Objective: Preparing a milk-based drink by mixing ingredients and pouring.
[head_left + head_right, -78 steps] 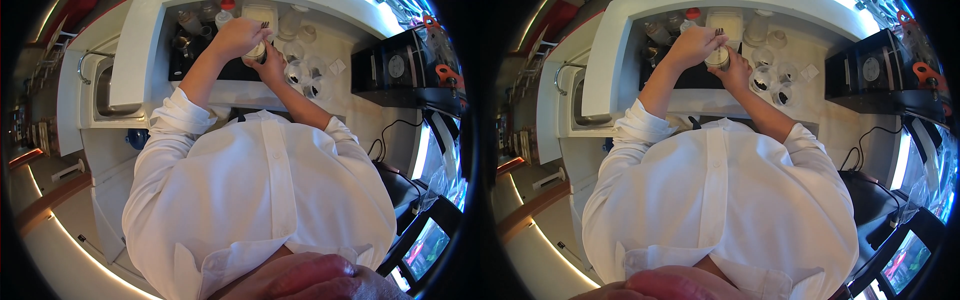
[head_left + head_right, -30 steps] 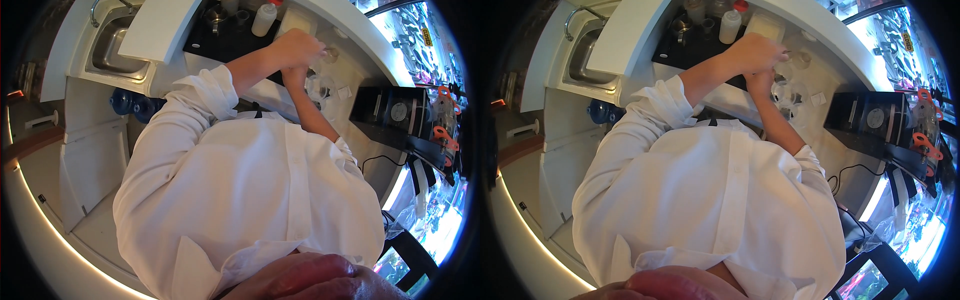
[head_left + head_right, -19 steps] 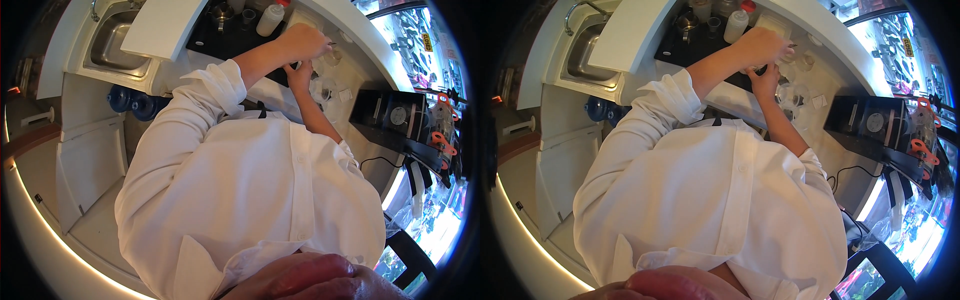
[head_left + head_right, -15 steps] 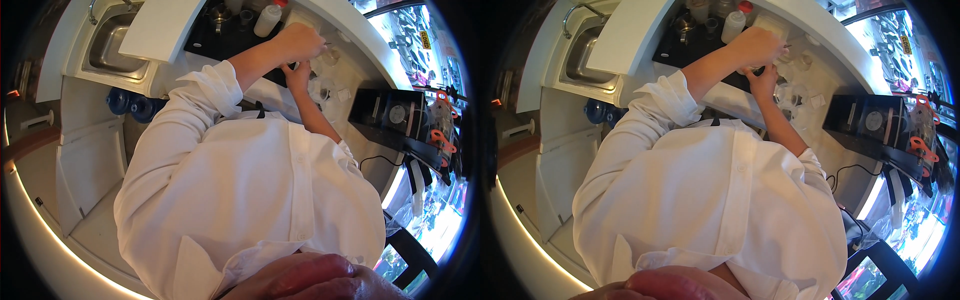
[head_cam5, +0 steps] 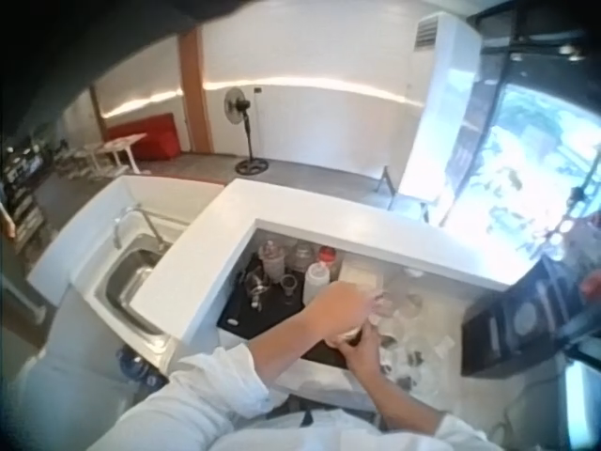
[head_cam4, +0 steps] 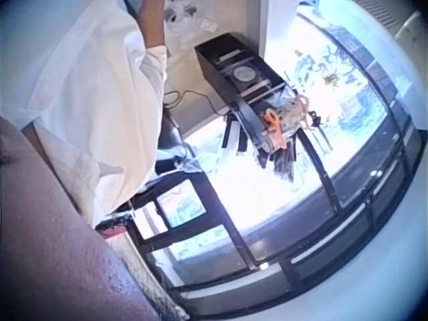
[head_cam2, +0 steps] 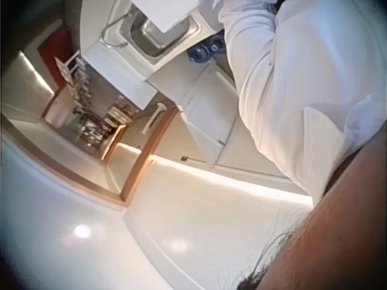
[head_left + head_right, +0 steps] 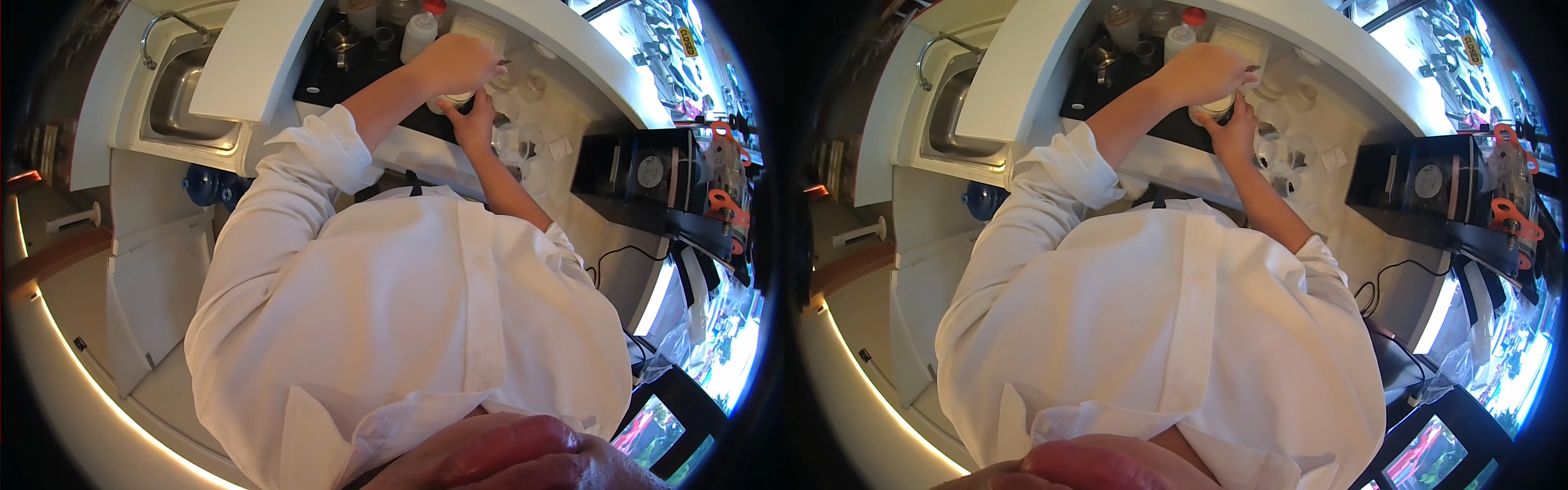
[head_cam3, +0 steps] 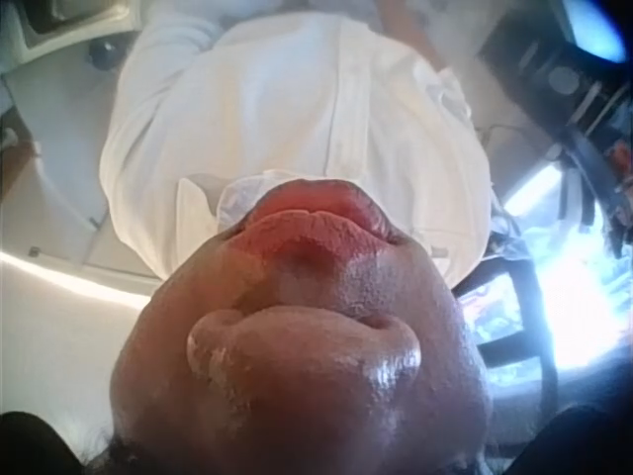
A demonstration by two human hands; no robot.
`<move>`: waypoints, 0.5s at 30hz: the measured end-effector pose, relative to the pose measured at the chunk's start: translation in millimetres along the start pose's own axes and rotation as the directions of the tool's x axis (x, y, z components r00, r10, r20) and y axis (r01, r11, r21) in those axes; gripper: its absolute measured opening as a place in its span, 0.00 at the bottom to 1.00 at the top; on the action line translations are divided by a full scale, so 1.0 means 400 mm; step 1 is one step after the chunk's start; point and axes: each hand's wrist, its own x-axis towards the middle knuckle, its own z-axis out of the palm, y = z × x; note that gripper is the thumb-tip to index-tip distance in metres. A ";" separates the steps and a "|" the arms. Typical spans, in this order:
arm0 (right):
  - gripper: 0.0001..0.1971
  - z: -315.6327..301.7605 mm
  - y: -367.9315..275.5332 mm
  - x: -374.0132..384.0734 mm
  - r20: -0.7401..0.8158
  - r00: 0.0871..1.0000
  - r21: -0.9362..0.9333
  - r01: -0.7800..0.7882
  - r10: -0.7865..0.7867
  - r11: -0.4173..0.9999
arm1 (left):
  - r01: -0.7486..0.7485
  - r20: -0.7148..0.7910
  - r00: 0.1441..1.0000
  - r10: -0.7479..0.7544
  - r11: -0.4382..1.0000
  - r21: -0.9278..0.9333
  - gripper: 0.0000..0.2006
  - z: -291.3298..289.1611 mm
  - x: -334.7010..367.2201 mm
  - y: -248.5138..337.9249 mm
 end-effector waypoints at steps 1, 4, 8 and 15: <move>0.53 0.000 0.004 -0.001 0.009 1.000 -0.012 -0.010 0.010 1.000 | 0.031 0.069 0.997 -0.031 1.000 0.002 0.19 -0.007 0.000 0.013; 0.53 -0.002 0.001 0.000 0.003 1.000 -0.002 -0.008 0.008 1.000 | -0.119 -0.015 0.993 0.118 0.992 -0.036 0.19 -0.002 0.000 0.023; 0.53 -0.007 -0.008 -0.007 -0.020 1.000 0.014 -0.010 0.011 1.000 | 0.038 0.096 0.994 -0.048 0.994 0.098 0.19 -0.025 0.017 0.017; 0.52 -0.010 -0.014 -0.010 -0.020 1.000 0.046 -0.009 0.010 0.999 | 0.024 0.035 0.999 -0.027 0.997 0.076 0.19 -0.022 0.007 0.009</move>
